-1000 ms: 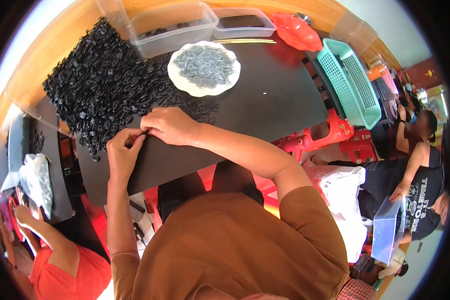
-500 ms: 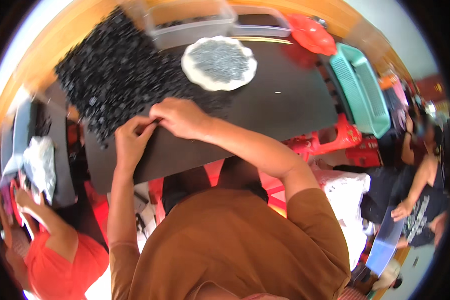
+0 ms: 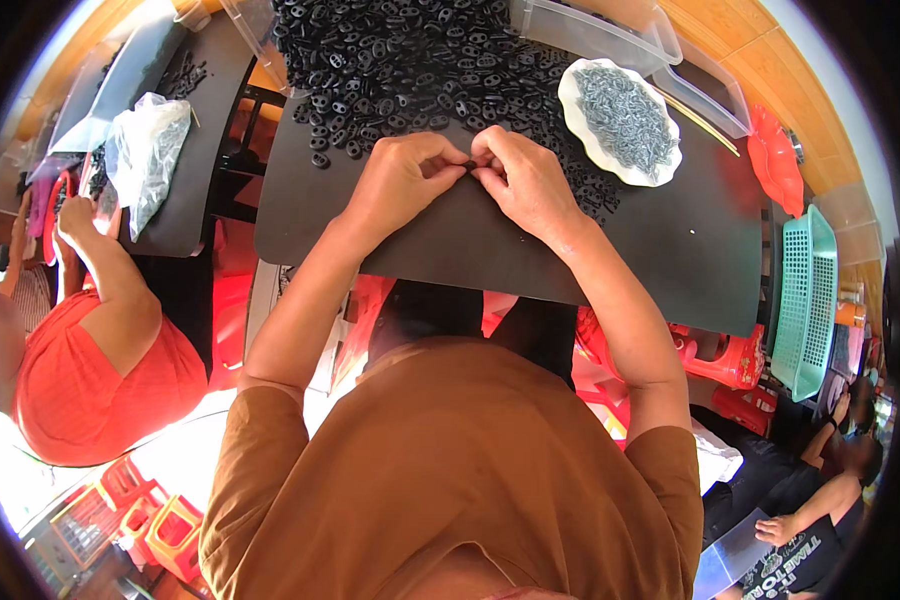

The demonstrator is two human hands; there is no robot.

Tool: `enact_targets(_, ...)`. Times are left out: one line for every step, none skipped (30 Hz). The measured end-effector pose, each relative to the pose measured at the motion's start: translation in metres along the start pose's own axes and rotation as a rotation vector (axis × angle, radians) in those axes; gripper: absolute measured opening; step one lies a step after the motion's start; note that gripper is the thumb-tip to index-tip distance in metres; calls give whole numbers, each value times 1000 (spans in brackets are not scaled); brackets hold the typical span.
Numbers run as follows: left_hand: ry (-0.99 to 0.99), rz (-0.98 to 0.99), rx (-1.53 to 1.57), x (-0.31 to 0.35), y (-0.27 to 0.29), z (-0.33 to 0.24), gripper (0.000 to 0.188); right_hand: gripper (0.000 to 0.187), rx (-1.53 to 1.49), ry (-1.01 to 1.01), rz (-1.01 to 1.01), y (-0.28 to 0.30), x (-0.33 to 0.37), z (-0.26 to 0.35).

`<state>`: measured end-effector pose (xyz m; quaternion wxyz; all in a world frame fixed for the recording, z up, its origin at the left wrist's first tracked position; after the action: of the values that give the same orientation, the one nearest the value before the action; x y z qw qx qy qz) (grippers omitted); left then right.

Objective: The person sits at a table and repeatedly picks up small black plastic rings and metal pins. They insert the pins into the rings by hand and place the assembled units into a white bowl.

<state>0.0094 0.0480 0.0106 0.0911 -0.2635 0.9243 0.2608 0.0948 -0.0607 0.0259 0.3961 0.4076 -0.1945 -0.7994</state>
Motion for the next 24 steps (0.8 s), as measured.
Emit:
enact_targets(-1,-3,13,0,0,0,11,26,-10,-1,-4,0,0,-1)
enact_targets(-2,-5,27,0,0,0,11,26,-21,-2,-8,-1,0,-2)
enact_targets(-5,-4,20,0,0,0,10,26,-28,-5,-13,0,1,-3)
enact_targets(-8,-3,14,0,0,-1,10,21,-4,-32,-1,0,2,-7)
enact_targets(-11,-1,7,0,1,-2,10,20,-27,-48,-5,0,3,-7)
enact_targets(-10,-2,7,0,1,-2,10,20,-51,-64,-9,0,3,-8)
enact_targets(-10,-2,6,0,1,-1,11,19,-76,-79,-13,0,3,-8)
enact_targets(-9,-2,5,0,1,-1,11,20,-85,-94,-8,-1,3,-10)
enact_targets(-12,-3,9,0,1,-1,11,20,-91,-110,-5,-2,3,-12)
enact_targets(-15,-4,14,0,1,-1,11,21,-98,-125,-2,-3,3,-14)
enact_targets(-19,-5,18,0,1,-2,11,21,-95,-118,-7,-2,3,-13)
enact_targets(-18,-4,10,0,1,-1,11,20,-94,-111,-12,-2,3,-12)
enact_targets(-16,-3,1,0,2,-1,11,20,-92,-103,-16,-2,3,-12)
enact_targets(-15,-2,-7,0,2,0,12,20,-86,-81,-27,-1,3,-10)
enact_targets(-15,0,-7,0,2,0,12,20,-80,-58,-39,-1,3,-9)
enact_targets(-14,3,-7,0,2,0,12,20,-74,-36,-50,0,3,-7)
enact_targets(-14,6,-6,0,1,0,12,19,-84,-15,-53,1,3,-5)
enact_targets(-8,7,-5,0,1,1,12,18,-94,5,-56,2,3,-3)
enact_targets(-1,9,-3,1,0,1,12,17,-105,26,-59,2,3,-1)
enact_targets(5,11,-1,1,0,2,13,16,-99,37,-57,3,3,-1)
enact_targets(-2,9,-2,1,0,2,12,15,-91,48,-56,3,4,-2)
enact_targets(-8,7,-4,1,0,2,12,15,-83,58,-56,2,4,-3)
enact_targets(-15,5,-5,1,0,2,12,15,-87,68,-53,2,3,-3)
enact_targets(-19,8,-4,0,-1,2,12,15,-91,79,-50,1,3,-4)
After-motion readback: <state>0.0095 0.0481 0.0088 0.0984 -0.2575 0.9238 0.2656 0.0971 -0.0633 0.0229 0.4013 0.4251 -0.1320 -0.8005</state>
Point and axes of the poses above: each hand's wrist, its own x-axis away from the middle knuckle, its own y-axis out of the back of the hand, z = x × y, the point moved 8 cm from there along -x, towards the middle knuckle, and after that the axes turned 6 degrees about -z, right-handed, at the moved point
